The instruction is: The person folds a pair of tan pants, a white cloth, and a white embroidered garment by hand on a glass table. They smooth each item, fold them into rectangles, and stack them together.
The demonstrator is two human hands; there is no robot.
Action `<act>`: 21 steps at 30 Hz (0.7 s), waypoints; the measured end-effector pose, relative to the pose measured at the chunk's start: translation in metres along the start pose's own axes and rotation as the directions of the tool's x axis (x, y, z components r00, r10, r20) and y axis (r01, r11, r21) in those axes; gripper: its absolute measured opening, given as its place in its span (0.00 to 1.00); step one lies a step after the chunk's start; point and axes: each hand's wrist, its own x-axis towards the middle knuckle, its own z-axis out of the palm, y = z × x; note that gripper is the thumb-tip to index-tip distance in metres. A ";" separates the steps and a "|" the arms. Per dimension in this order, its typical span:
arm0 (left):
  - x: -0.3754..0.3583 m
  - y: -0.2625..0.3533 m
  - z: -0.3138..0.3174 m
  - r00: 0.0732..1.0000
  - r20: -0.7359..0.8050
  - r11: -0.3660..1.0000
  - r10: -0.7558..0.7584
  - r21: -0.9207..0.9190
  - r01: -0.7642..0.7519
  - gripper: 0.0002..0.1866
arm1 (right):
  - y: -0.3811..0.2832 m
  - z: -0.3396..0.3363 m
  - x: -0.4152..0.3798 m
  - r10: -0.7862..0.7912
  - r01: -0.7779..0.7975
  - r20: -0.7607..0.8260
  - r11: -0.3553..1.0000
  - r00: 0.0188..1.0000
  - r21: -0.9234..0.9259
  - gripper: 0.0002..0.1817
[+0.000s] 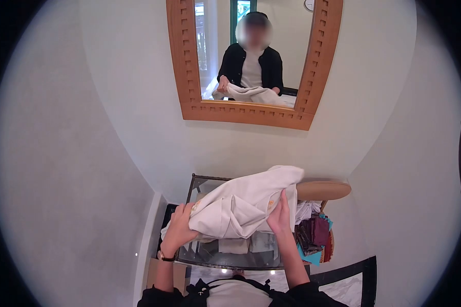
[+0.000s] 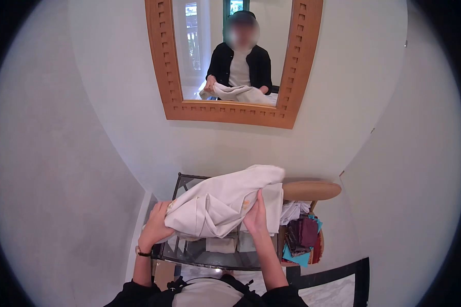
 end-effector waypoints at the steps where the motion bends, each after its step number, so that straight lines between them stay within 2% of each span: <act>1: 0.001 0.006 -0.004 0.999 0.042 0.997 -0.034 0.074 0.031 0.39 | -0.003 -0.004 0.001 -0.001 -0.001 0.023 0.998 1.000 0.057 0.31; 2: 0.001 0.009 -0.006 0.994 0.079 0.987 -0.070 0.148 0.058 0.37 | -0.007 -0.006 0.002 -0.025 0.025 0.009 0.999 1.000 0.026 0.31; 5: -0.004 -0.017 -0.002 0.978 0.192 0.994 0.079 0.064 -0.093 0.41 | -0.019 -0.013 0.001 -0.065 0.062 -0.056 0.997 0.996 -0.053 0.29; 6: -0.002 -0.028 0.001 0.972 0.219 0.987 0.084 -0.154 -0.050 0.39 | -0.023 -0.017 0.001 -0.059 0.053 -0.087 0.996 0.994 -0.070 0.29; 8: 0.003 -0.043 0.007 0.958 0.266 0.831 0.106 -0.553 0.062 0.34 | -0.028 -0.026 0.000 -0.068 0.056 -0.117 0.994 0.991 -0.098 0.27; 9: 0.007 -0.044 0.008 0.971 0.240 0.853 0.026 -0.512 0.104 0.22 | -0.029 -0.030 0.001 -0.082 0.070 -0.113 0.992 0.990 -0.109 0.27; 10: 0.009 -0.046 0.013 0.988 0.152 0.857 -0.006 -0.509 0.083 0.19 | -0.031 -0.030 0.001 -0.097 0.084 -0.109 0.989 0.989 -0.120 0.26; 12: 0.011 -0.049 0.023 0.997 -0.026 0.867 -0.067 -0.496 0.046 0.14 | -0.037 -0.029 0.000 -0.198 0.150 -0.173 0.955 0.965 -0.257 0.27; 16: 0.025 -0.055 0.023 0.967 -0.216 0.841 -0.137 -0.542 -0.002 0.12 | -0.047 -0.036 0.003 -0.437 0.218 -0.258 0.778 0.862 -0.589 0.28; 20: 0.035 -0.047 0.003 0.982 -0.084 0.682 -0.168 -0.729 0.055 0.14 | -0.054 -0.037 0.000 -0.441 0.217 -0.192 0.719 0.877 -0.660 0.30; 21: 0.035 -0.046 -0.001 0.982 -0.017 0.588 -0.188 -0.803 0.098 0.16 | -0.055 -0.036 -0.001 -0.444 0.211 -0.189 0.705 0.876 -0.678 0.31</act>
